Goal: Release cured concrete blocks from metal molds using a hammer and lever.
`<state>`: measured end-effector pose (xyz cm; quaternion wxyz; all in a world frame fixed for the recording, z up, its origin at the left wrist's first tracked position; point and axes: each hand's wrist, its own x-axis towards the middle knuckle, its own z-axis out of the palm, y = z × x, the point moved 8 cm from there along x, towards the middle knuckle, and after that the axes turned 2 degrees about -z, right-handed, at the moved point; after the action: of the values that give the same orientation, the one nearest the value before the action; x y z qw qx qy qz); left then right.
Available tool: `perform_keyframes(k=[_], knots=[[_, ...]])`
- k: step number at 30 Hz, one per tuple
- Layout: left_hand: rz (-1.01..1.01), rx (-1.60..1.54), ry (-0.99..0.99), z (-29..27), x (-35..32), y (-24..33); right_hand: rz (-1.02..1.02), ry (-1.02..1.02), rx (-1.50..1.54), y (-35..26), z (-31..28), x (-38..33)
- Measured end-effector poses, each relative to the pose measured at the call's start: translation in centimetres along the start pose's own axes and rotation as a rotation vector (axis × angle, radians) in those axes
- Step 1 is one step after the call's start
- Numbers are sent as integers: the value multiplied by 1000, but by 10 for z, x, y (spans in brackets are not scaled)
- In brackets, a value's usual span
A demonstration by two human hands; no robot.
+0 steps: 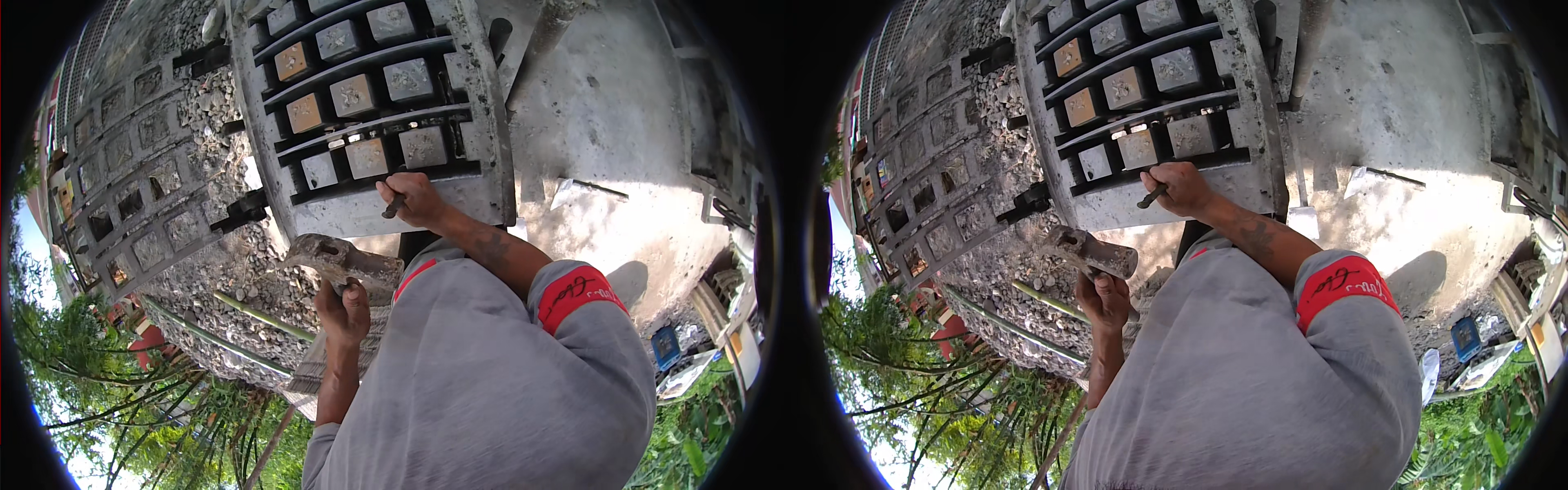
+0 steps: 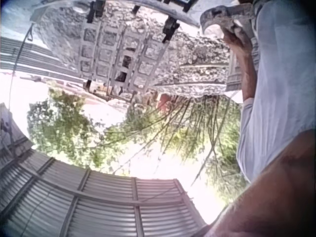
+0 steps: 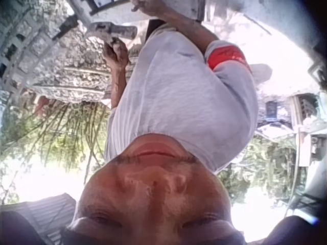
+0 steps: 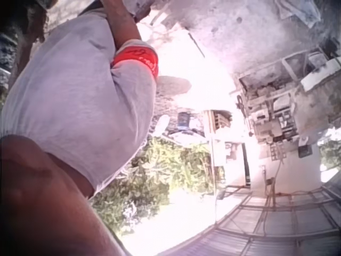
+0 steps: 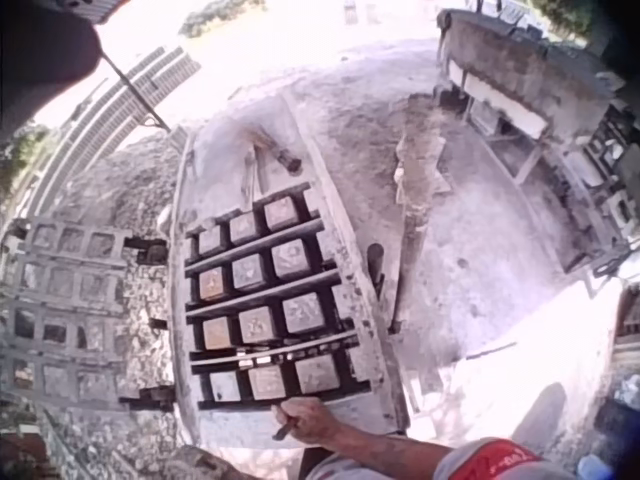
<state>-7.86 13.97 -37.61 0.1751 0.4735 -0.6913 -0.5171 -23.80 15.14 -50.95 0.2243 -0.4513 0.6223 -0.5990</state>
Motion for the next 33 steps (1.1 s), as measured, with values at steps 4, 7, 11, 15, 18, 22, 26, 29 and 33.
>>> perform_keyframes(k=[4,7,11,15,18,22,26,29,33], knots=[[-247,461,-178,13,15,-36,-24,-3,-1,-3,4,2],[-236,283,-33,-2,-4,-36,-14,0,0,-7,3,0],[177,224,-5,7,-3,-1,-48,6,-19,-7,4,1],[-237,426,-4,5,6,-33,-64,-13,-61,-13,3,-1],[-271,110,39,-6,4,-39,-76,-19,-40,-15,3,-3],[-184,19,21,-12,2,-25,-2,8,22,-13,-4,5],[-186,-39,-38,-3,2,-10,-13,47,-53,-24,-14,12],[-141,-65,-68,8,5,1,22,84,-38,-12,-26,9],[-166,372,-159,31,27,-12,-4,118,-45,-3,-30,2]])
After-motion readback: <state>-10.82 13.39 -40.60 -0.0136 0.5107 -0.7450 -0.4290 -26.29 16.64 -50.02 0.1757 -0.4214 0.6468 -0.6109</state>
